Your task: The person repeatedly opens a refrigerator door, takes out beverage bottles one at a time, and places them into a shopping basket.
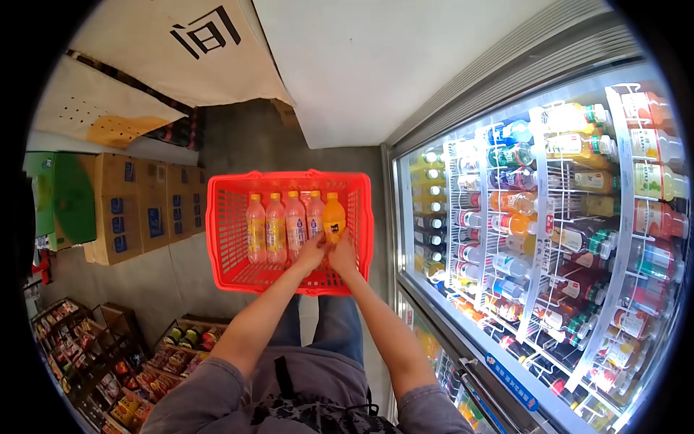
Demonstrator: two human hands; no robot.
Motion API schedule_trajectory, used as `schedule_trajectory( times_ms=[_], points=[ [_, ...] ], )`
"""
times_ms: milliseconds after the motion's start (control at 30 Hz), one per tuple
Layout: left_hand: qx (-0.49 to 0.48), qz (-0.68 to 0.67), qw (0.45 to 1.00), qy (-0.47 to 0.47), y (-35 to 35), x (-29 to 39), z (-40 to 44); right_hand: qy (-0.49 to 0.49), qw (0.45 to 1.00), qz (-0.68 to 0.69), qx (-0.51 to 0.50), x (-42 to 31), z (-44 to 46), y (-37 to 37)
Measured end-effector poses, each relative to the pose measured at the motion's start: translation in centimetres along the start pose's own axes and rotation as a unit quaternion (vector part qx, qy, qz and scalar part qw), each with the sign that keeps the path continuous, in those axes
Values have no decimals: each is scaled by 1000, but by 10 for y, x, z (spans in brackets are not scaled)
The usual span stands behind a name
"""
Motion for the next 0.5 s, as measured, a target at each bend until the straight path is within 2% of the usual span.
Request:
schedule_trajectory(
  times_ms=[67, 133, 233, 333, 400, 467, 500],
  points=[
    [1, 25, 999, -29, 3, 2, 4, -5, 1000, 10, -2, 4, 8, 5],
    [60, 135, 989, -4, 3, 0, 8, -12, 1000, 22, -2, 14, 13, 13],
    [71, 174, 982, -13, 7, -3, 7, -54, 998, -11, 12, 25, 21, 25],
    [53, 144, 988, 2, 6, 0, -6, -74, 996, -40, 41, 37, 19, 37],
    [52, 98, 994, 14, 4, -6, -12, -138, 983, -77, 91, 35, 11, 39],
    [49, 52, 997, 26, 2, -17, -10, -118, 989, -58, 70, 24, 4, 25],
    [18, 20, 1000, 4, 1, -19, -8, -100, 993, -41, 50, 23, 3, 21]
  ],
)
Point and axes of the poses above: each hand's wrist, its own z-axis towards the middle knuckle, its own y-axis out of the palm, x = y × z, the point moved 5 cm from there along z, towards the middle knuckle, and after that the axes turned 2 degrees about y, right-handed, at the moved point
